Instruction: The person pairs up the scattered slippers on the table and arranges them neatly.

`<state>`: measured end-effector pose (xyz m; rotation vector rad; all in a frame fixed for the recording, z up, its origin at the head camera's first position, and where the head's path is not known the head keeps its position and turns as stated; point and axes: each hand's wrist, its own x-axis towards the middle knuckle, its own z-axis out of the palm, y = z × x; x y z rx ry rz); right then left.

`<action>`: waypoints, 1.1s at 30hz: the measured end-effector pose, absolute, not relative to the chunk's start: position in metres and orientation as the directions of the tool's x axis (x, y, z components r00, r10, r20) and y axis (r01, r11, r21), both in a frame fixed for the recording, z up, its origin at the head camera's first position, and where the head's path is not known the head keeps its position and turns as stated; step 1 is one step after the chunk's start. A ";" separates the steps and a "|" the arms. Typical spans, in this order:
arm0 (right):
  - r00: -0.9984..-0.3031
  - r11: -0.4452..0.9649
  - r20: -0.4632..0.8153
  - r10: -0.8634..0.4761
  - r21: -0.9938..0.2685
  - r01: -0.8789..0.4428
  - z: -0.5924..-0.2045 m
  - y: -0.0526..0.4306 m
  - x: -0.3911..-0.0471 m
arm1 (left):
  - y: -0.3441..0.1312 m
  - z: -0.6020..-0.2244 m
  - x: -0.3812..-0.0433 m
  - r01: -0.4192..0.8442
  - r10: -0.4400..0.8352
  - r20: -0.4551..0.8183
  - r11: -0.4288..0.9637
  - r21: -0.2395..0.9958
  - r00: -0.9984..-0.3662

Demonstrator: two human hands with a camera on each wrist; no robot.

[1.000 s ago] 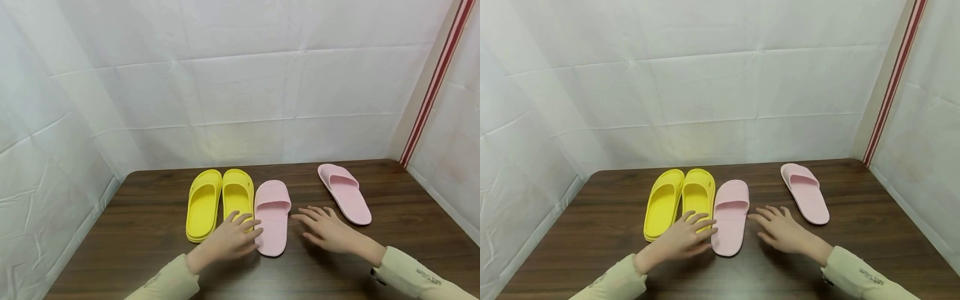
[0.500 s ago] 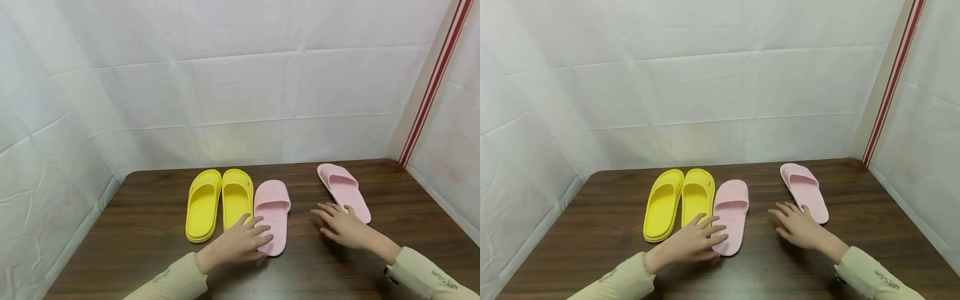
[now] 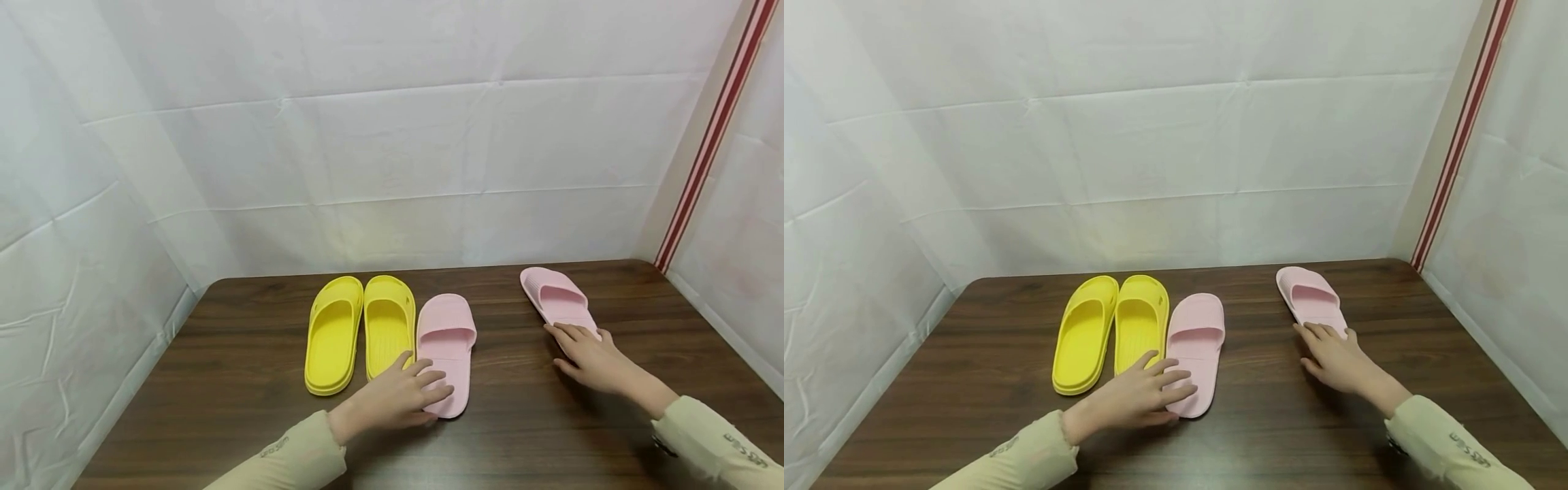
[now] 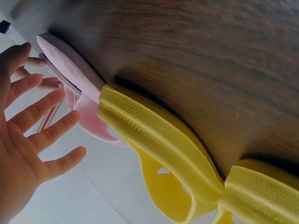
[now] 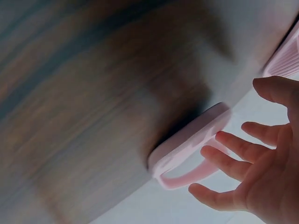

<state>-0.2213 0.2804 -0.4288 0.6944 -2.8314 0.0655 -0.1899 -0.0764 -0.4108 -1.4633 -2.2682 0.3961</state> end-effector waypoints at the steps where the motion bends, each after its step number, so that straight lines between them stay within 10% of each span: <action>1: -0.864 0.889 0.228 -0.450 0.016 -0.458 -0.430 0.282 -0.222 | -0.076 -0.412 -0.190 0.794 0.912 0.188 0.409 -0.450 -0.363; 33: -0.850 0.857 0.122 -0.512 0.002 -0.516 -0.427 0.322 -0.234 | -0.076 -0.421 -0.192 0.804 0.920 0.162 0.392 -0.448 -0.358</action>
